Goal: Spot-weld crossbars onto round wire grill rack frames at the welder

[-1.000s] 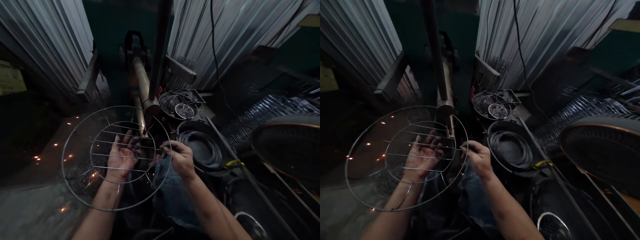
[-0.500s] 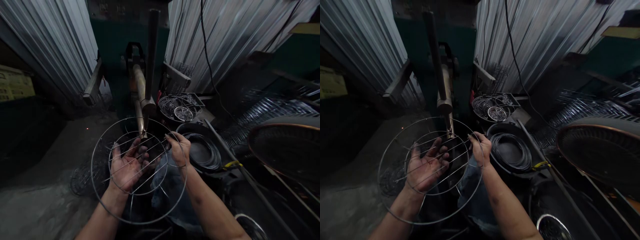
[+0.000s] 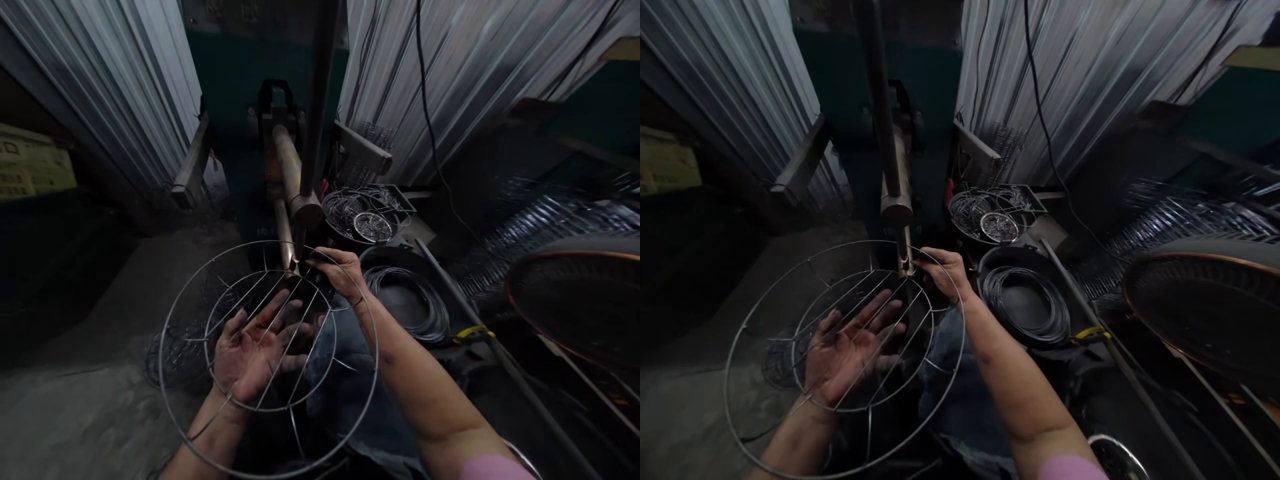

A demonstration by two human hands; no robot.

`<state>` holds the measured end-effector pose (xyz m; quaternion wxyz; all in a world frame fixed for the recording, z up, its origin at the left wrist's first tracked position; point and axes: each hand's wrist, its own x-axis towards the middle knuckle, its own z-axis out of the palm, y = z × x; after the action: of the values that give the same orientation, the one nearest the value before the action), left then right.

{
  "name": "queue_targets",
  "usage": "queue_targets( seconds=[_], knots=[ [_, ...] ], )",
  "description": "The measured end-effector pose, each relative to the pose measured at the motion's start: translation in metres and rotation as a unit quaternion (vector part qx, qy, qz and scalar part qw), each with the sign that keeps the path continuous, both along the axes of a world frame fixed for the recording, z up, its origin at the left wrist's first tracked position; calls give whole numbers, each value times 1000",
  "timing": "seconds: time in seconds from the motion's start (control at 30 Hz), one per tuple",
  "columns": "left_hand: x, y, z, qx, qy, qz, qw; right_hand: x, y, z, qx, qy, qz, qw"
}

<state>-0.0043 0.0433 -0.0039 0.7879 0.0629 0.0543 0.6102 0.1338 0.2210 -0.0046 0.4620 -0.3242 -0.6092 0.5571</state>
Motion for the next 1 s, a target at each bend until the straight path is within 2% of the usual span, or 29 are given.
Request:
queue_targets(
  seconds=[0.2,0.37,0.43,0.6,0.7,0.83,1.0],
  knots=[
    [-1,5,-8,38,-20,-7,999,-11,2,5,22,-2,-25,999],
    [-7,4,-16,55,-8,-16,998,1,7,2,29,2,12,1000],
    [-8,4,-18,53,0,-7,999,15,3,-2,1,8,39,999],
    [-1,3,-18,46,5,14,999,44,-19,-13,-146,72,95,982],
    [6,2,-16,36,4,35,999,49,-30,-16,-169,107,74,977],
    [10,3,-12,8,18,86,996,43,-33,-16,-159,110,66,979],
    [5,12,-4,3,30,143,989,18,-23,-7,-160,163,-20,973]
  ],
)
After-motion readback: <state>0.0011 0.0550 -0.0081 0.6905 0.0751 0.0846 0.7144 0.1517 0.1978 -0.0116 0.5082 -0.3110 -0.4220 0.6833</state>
